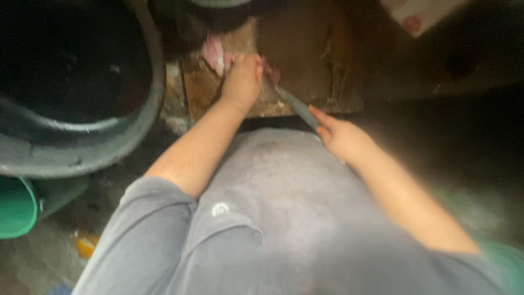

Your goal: The person cuts raw meat into smaller pieces using a knife on a wooden board.

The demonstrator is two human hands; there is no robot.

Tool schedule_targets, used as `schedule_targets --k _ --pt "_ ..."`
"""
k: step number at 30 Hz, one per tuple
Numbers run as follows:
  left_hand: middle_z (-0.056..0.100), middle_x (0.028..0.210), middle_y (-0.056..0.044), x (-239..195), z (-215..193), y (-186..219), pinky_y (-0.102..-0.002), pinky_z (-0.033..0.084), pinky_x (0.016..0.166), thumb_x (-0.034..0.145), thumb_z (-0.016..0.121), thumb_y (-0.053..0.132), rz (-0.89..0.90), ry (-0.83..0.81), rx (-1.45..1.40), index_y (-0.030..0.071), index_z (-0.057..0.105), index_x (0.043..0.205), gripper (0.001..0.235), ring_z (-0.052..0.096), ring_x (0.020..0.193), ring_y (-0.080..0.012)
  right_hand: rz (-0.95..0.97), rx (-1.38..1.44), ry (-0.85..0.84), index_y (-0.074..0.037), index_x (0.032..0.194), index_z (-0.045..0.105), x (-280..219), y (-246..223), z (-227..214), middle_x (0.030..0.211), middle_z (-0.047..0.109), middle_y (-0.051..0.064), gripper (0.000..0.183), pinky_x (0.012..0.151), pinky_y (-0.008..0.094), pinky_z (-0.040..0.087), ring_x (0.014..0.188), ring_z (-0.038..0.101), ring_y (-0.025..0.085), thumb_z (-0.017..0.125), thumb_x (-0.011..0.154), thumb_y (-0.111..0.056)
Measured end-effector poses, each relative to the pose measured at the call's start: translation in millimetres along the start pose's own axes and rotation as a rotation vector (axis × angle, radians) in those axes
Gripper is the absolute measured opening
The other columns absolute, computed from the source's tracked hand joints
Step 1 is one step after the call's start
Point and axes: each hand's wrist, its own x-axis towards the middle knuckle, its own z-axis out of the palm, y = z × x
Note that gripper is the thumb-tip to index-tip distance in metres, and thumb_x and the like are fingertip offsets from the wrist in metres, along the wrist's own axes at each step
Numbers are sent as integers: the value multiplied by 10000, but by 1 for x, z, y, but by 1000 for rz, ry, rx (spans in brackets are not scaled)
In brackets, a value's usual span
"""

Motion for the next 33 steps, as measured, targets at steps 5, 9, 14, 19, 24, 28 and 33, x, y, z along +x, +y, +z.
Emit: schedule_targets --k 5,9,14,19,24,28,33 --pt "675 1148 -163 -3 -32 -1 -453 511 971 976 633 76 -41 -125 -128 97 717 1127 173 626 1111 -374 -64 22 41 -495 1570 309 -9 14 6 1200 706 147 588 876 449 554 1044 698 335 490 1019 -396" --pt "632 1238 -202 7 -84 -19 -457 501 1011 927 674 63 -69 47 -72 59 702 1203 277 609 1155 -391 22 170 98 -501 1572 331 -18 29 11 1229 709 138 589 945 432 528 1106 689 308 499 1018 -392" --pt "587 1330 -214 14 -97 -31 -474 471 1049 837 663 41 126 -244 -78 -2 622 1334 501 561 1227 -419 36 341 190 -488 1519 413 -27 41 18 1374 667 83 551 976 412 505 1152 680 284 534 992 -380" --pt "564 1320 -234 8 -74 -28 -502 465 1000 802 694 91 271 -323 100 0 607 1312 525 548 1208 -446 -25 307 238 -471 1533 410 -29 46 22 1392 646 108 554 991 396 499 1207 644 300 549 1003 -389" --pt "595 1297 -166 2 -48 -25 -462 506 1057 978 669 152 -145 -322 -61 89 683 1278 308 598 1228 -377 50 345 205 -489 1538 396 -34 43 16 1366 663 86 567 999 395 494 1208 647 273 549 999 -400" --pt "579 1272 -172 11 -33 1 -465 498 1016 940 690 150 -186 -232 -134 61 706 1224 298 586 1187 -382 73 399 209 -493 1529 411 -37 38 16 1373 666 64 557 998 397 500 1187 662 254 546 998 -394" --pt "538 1190 -224 14 -21 47 -491 500 916 771 710 113 26 -306 -39 78 747 1119 351 550 1101 -443 57 403 223 -488 1529 415 -39 41 17 1359 677 66 556 984 382 504 1160 666 234 557 1000 -392"
